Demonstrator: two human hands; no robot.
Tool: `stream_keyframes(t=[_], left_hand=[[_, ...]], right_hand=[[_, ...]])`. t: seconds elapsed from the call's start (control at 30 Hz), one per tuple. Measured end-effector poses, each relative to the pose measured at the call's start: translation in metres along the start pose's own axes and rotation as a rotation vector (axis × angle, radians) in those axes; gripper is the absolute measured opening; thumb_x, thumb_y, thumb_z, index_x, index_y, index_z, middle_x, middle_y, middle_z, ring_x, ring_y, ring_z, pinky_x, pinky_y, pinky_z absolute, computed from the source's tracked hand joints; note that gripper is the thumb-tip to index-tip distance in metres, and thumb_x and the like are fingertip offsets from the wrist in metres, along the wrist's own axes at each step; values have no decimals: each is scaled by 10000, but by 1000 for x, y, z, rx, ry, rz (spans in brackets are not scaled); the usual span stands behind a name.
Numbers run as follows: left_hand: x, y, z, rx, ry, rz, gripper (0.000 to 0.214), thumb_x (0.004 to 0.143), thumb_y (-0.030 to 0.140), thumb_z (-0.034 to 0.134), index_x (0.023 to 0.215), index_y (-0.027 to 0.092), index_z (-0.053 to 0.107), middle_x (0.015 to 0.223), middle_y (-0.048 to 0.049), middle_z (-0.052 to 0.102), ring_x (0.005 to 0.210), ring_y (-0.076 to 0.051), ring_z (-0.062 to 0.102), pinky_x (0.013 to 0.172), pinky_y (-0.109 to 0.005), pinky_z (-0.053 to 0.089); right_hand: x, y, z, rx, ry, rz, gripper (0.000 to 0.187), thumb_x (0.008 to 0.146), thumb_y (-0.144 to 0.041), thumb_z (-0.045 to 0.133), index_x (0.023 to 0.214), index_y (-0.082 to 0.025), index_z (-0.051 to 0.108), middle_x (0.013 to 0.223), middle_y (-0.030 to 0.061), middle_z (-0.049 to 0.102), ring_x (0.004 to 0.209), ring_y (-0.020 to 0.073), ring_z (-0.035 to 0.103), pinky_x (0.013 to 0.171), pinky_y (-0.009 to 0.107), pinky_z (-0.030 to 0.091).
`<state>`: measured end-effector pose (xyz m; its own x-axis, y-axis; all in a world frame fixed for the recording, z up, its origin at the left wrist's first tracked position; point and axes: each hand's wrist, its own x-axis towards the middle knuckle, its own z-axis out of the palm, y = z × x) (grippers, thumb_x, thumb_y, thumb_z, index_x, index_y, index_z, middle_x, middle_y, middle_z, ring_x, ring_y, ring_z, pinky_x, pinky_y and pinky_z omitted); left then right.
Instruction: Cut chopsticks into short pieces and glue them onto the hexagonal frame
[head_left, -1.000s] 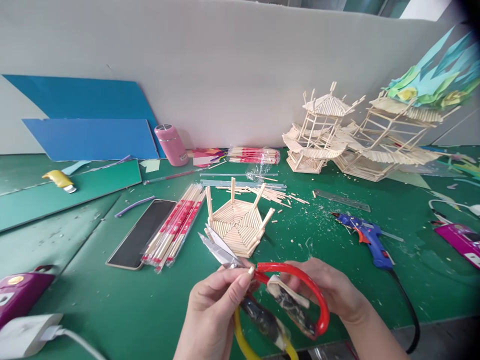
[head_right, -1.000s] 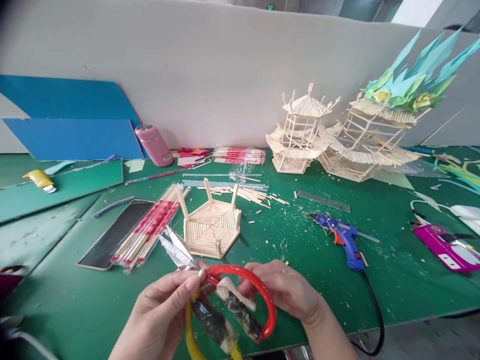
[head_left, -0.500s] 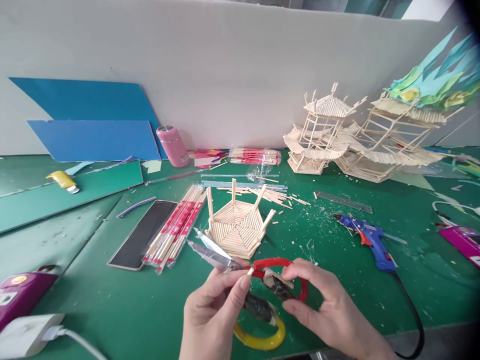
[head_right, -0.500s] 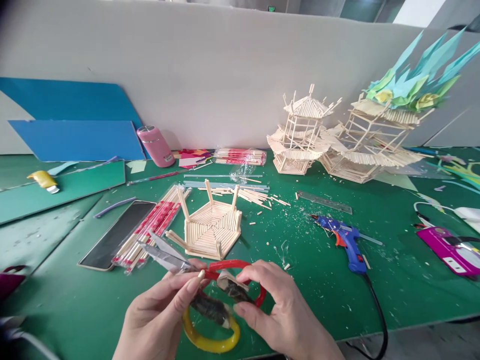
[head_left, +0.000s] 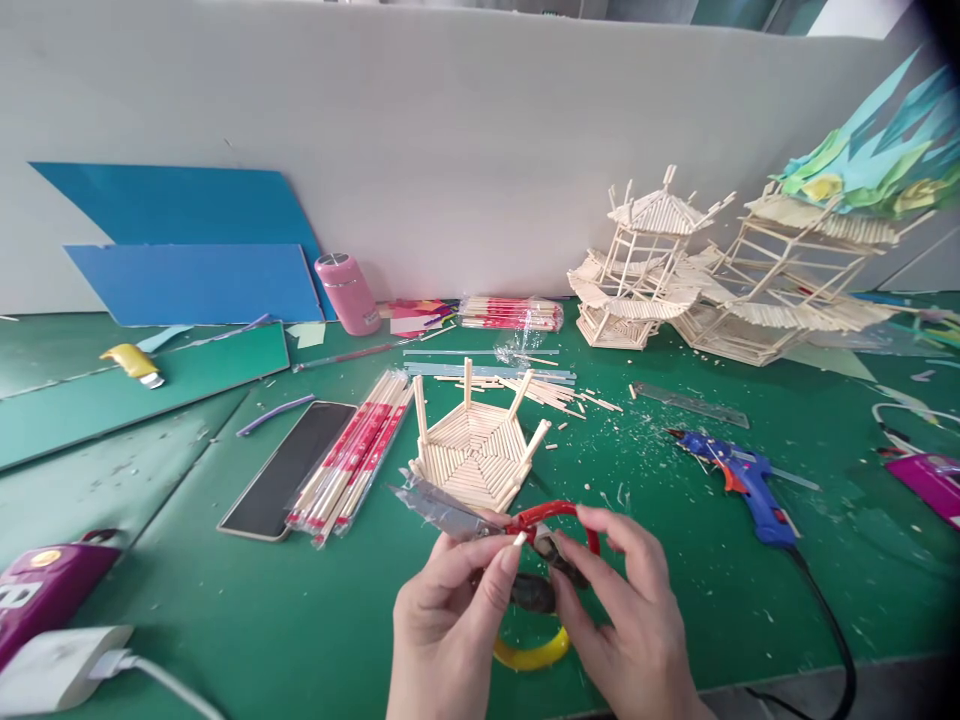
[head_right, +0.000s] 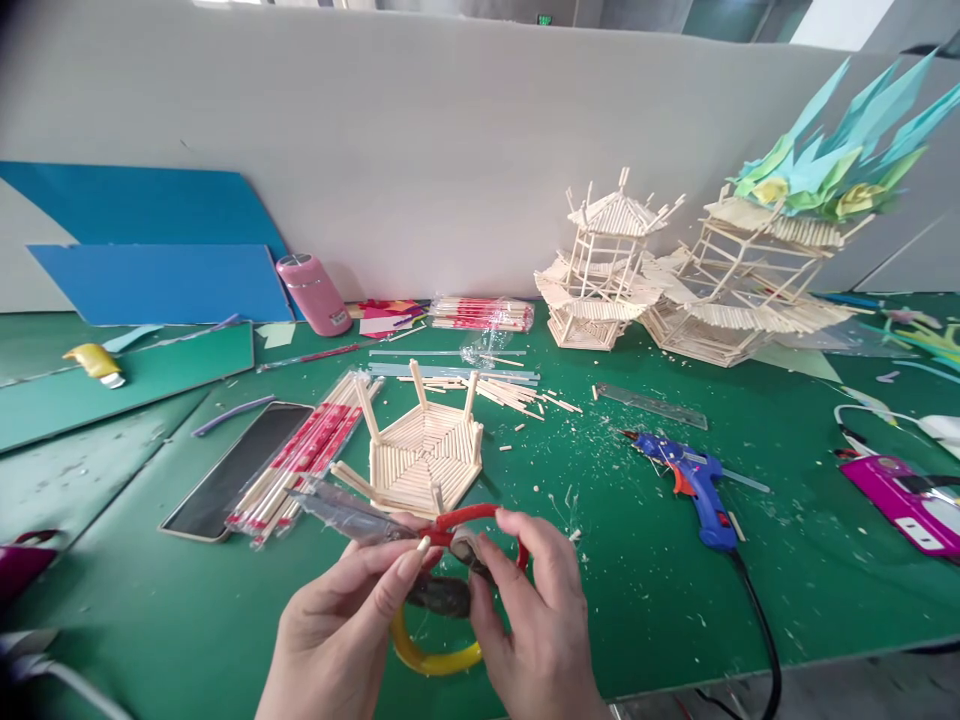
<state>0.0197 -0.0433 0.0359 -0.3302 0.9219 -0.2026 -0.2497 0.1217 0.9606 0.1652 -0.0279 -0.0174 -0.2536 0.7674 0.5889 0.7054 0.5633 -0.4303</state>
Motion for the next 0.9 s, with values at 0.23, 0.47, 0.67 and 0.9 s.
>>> stream_keyframes(t=[0.23,0.47,0.67,0.9], left_hand=[[-1,-1,3,12,-45,20,54,691,211,701,718,217,747,871,-43,688,851,-185,617,763,-240,508],[3,-12,6,15,-124,75,66,716,222,683,748,219,740,869,-40,667,828,-162,613,704,-210,512],[3,-10,14,44,-242,84,72,738,234,662,728,214,730,909,-56,640,888,-190,590,786,-278,491],[11,-6,3,142,-293,82,134,754,296,640,707,174,666,799,-46,593,782,-159,551,677,-251,457]], right_hand=[[-2,0,1,200,-170,174,323,812,-145,499,1126,-202,451,1033,82,636,925,194,629,762,281,530],[0,-11,-11,257,-338,179,463,768,-167,470,1215,-172,349,1103,138,575,969,222,604,765,334,540],[0,-10,-7,183,-354,300,539,702,-177,511,1205,-185,319,1049,131,564,943,268,599,704,385,545],[-8,31,-36,105,-187,358,480,824,-338,488,1251,-193,323,1138,147,578,975,237,627,734,257,549]])
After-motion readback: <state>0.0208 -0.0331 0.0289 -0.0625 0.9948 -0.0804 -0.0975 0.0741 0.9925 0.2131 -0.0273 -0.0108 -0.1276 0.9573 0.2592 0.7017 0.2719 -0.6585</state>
